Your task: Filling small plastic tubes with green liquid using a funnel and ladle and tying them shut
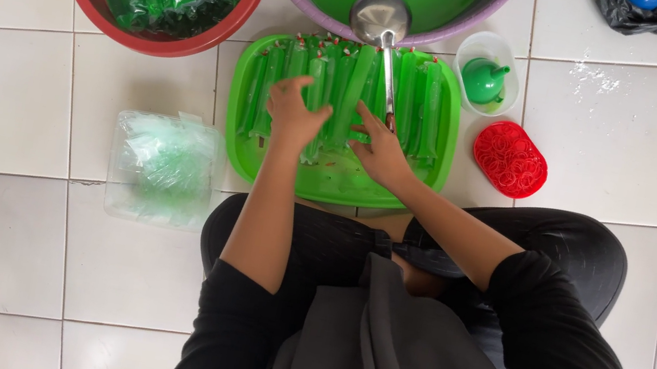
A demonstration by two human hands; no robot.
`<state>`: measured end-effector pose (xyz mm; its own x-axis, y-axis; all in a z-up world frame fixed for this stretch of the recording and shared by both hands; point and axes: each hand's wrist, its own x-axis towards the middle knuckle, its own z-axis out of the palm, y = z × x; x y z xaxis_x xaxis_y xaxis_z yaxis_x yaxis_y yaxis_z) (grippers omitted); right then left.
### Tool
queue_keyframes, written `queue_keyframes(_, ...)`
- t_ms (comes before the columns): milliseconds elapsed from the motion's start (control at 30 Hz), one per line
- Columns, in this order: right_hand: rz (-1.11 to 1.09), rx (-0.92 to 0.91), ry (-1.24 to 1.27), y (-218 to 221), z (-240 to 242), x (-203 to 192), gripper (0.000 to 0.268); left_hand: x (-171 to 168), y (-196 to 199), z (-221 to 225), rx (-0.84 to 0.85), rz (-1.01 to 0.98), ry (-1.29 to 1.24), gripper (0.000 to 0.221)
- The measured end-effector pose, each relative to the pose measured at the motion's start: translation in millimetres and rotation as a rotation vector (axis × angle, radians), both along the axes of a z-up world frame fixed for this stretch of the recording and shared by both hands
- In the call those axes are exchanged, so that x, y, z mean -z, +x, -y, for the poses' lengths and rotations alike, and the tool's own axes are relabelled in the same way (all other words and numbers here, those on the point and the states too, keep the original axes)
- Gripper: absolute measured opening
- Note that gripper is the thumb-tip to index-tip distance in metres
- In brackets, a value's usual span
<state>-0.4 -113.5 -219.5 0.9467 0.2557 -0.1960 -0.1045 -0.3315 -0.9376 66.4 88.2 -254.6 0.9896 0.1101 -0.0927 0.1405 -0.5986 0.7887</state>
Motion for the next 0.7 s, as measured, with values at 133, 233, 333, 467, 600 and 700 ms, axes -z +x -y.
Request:
queue_keyframes(133,0.118,-0.111,-0.189,-12.7,1.8,9.8,0.062,14.7,-3.9,10.3,0.115,-0.37,0.226,0.069)
queue_keyframes(233,0.162,-0.091,-0.206,-25.9,0.5,-0.5,0.059,15.3,-0.2,17.6,0.183,-0.3,0.301,0.071)
queue_keyframes(333,0.19,-0.021,-0.183,-53.5,3.0,-9.5,0.053,-22.2,-3.4,23.7,0.225,-0.209,0.35,0.079)
queue_keyframes(467,0.247,0.101,-0.161,-99.9,18.1,-15.9,0.042,-37.1,-7.6,28.1,0.214,-0.176,0.285,0.077)
queue_keyframes(600,0.452,0.114,-0.188,-116.5,38.8,-43.5,0.037,0.3,-1.4,27.3,0.126,-0.111,0.216,0.058)
queue_keyframes(700,0.631,0.029,-0.303,-128.9,60.3,-64.2,0.037,23.7,6.5,22.8,0.069,-0.139,0.24,0.05)
